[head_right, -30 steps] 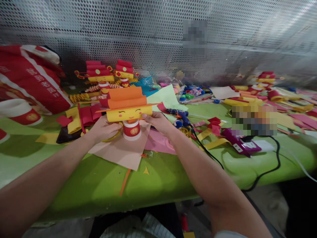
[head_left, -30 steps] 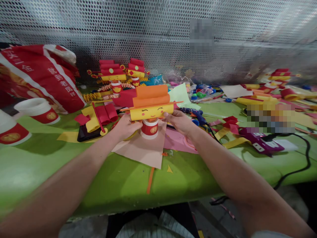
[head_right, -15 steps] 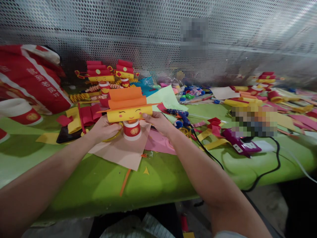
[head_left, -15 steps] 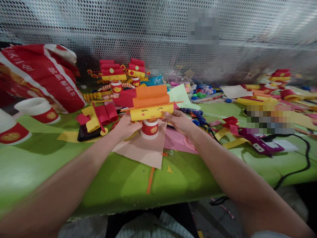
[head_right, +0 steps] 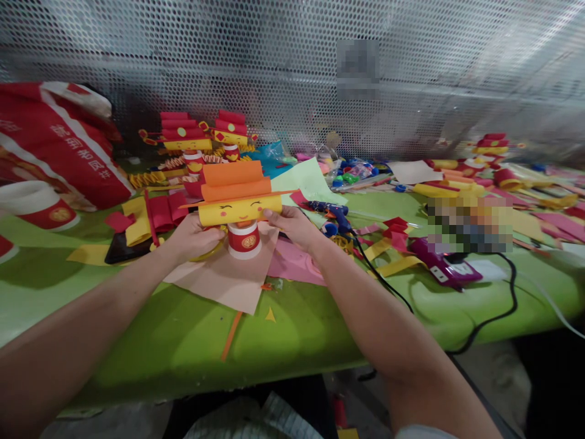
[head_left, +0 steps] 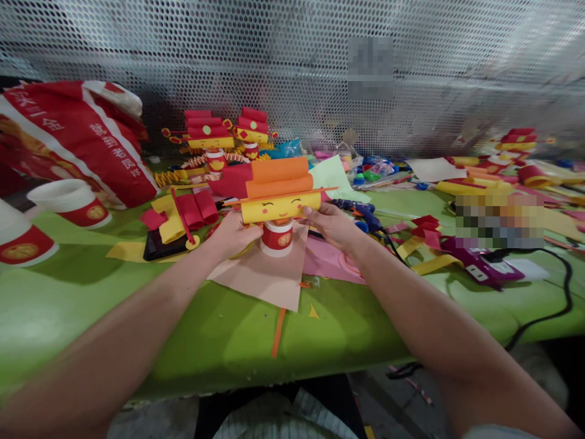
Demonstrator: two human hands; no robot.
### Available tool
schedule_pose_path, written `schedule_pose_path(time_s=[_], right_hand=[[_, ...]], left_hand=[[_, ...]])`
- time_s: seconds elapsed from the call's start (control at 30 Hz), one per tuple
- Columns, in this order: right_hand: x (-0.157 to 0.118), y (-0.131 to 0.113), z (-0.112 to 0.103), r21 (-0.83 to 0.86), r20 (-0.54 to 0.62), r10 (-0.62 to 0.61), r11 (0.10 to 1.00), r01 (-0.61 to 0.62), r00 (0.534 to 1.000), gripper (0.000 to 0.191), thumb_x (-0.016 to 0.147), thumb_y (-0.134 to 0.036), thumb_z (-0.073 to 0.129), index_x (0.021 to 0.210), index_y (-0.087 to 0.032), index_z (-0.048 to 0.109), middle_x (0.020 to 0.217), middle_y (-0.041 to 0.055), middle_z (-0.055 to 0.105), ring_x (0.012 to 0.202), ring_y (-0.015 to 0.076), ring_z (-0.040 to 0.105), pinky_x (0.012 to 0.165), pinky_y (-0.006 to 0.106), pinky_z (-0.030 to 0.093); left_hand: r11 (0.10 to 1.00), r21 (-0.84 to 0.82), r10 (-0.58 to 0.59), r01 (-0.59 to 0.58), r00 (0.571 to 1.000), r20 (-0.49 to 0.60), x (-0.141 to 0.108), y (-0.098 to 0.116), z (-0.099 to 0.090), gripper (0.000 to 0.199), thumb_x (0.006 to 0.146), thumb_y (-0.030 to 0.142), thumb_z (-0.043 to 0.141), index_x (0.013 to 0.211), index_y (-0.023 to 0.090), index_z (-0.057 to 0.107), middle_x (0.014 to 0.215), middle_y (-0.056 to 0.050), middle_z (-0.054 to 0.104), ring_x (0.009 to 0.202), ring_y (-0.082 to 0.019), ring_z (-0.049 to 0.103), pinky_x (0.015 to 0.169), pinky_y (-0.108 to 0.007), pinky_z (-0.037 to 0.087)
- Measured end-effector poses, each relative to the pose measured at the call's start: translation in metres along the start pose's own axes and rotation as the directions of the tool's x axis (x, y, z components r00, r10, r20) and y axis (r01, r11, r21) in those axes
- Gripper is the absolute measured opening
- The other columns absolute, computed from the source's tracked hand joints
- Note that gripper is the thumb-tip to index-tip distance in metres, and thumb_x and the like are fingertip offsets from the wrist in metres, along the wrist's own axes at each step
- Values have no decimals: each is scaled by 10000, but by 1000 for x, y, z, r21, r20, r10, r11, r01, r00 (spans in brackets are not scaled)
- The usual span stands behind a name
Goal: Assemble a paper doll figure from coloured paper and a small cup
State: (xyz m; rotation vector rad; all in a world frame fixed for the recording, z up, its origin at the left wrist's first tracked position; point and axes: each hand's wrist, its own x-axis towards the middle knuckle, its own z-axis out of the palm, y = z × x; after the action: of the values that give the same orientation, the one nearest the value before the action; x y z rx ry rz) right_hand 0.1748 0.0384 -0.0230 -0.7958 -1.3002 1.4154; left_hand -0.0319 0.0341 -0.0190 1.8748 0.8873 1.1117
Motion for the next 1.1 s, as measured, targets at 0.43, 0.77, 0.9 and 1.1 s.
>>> schedule_pose_path(time_s=[0.43, 0.77, 0.9, 1.1], right_hand=[[1, 2, -2, -16, -7, 5, 1000, -5, 1000, 337, 530, -477, 757, 785, -261, 713, 828, 1, 719, 870, 168, 618, 810, 323, 470], [0, 5, -4, -28, 1, -6, 1000, 6, 1000, 334, 580, -470, 736, 836, -258, 712, 873, 11, 720, 898, 167, 614, 816, 318, 459], [0, 4, -4, -4, 20, -14, 1000, 14, 1000, 310, 586, -461, 736, 822, -262, 715, 854, 3, 720, 861, 156, 619, 823, 319, 457], [0, 5, -5, -35, -3, -3, 999, 3, 1000, 332, 585, -477, 731, 837, -262, 713, 856, 4, 718, 875, 161, 606, 801, 311, 445]], left_hand=[[995, 97, 15, -16, 1000, 4, 0, -3, -1, 431, 636, 52, 483, 1010, 150, 675, 993, -60, 701, 971, -234, 627, 910, -423, 464], [993, 106, 49, -50, 999, 14, 0, -5, -2, 435, 643, 57, 475, 1022, 148, 669, 1010, -61, 696, 975, -229, 625, 908, -424, 465], [992, 116, 49, -51, 999, 16, 0, -5, -2, 442, 642, 51, 468, 1025, 147, 667, 1016, -61, 694, 984, -227, 622, 914, -421, 459], [993, 97, 69, -73, 997, 46, 1, -1, -2, 444, 645, 55, 453, 1021, 147, 670, 1030, -58, 690, 978, -228, 626, 900, -410, 471]])
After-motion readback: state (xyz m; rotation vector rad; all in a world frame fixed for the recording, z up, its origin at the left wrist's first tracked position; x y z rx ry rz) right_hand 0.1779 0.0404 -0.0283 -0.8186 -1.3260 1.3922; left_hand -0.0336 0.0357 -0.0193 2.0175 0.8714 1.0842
